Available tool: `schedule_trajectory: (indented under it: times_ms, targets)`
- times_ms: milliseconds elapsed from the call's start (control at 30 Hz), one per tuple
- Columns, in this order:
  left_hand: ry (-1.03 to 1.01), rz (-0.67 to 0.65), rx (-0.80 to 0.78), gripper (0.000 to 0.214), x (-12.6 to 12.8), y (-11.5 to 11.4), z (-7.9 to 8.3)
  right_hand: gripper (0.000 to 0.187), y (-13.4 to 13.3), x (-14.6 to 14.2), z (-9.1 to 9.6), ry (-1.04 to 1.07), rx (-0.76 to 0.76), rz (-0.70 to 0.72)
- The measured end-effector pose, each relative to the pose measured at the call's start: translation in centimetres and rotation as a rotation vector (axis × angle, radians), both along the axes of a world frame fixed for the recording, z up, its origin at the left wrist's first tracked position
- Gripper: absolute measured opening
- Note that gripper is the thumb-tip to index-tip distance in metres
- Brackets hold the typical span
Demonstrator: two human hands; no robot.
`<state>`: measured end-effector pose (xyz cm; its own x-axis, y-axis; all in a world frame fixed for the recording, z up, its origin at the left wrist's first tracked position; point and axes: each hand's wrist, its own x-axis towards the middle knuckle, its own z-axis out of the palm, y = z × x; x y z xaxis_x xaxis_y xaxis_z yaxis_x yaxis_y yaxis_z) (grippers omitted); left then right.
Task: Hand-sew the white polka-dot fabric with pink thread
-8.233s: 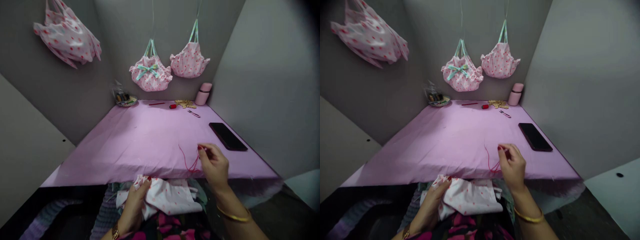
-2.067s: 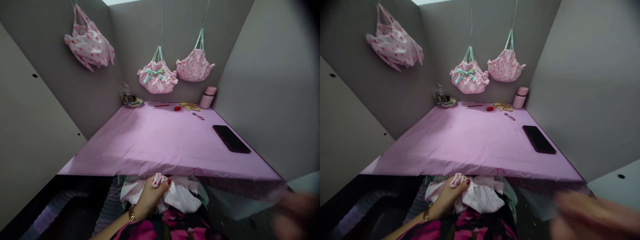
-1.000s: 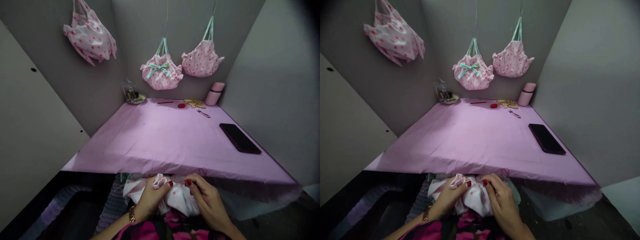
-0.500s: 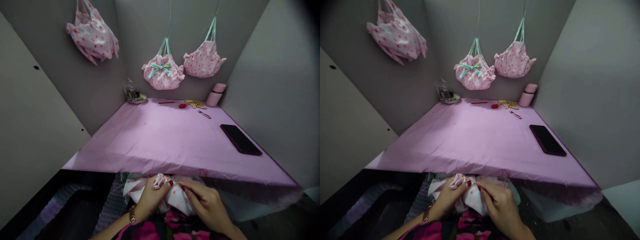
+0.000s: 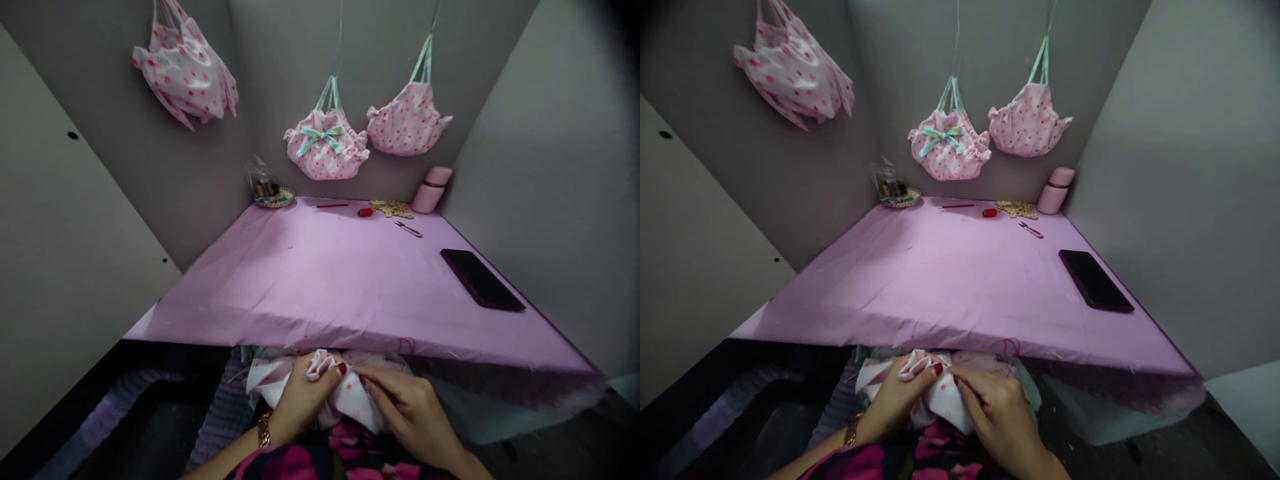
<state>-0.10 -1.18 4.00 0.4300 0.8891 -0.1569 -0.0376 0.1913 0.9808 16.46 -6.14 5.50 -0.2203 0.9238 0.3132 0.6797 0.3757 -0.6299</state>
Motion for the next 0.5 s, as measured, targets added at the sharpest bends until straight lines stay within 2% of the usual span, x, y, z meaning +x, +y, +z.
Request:
schedule_trajectory:
  times_ms: [267, 500]
  targets:
    - [-0.012, -0.008, 0.018, 0.021, -0.14, 0.09, -0.32, 0.029, 0.09, -0.12, 0.23, 0.004, -0.081, -0.001]
    - [-0.041, 0.000, -0.001, 0.022, -0.10, -0.09, 0.11, 0.035, -0.04, -0.34, -0.19, 0.010, -0.143, -0.093]
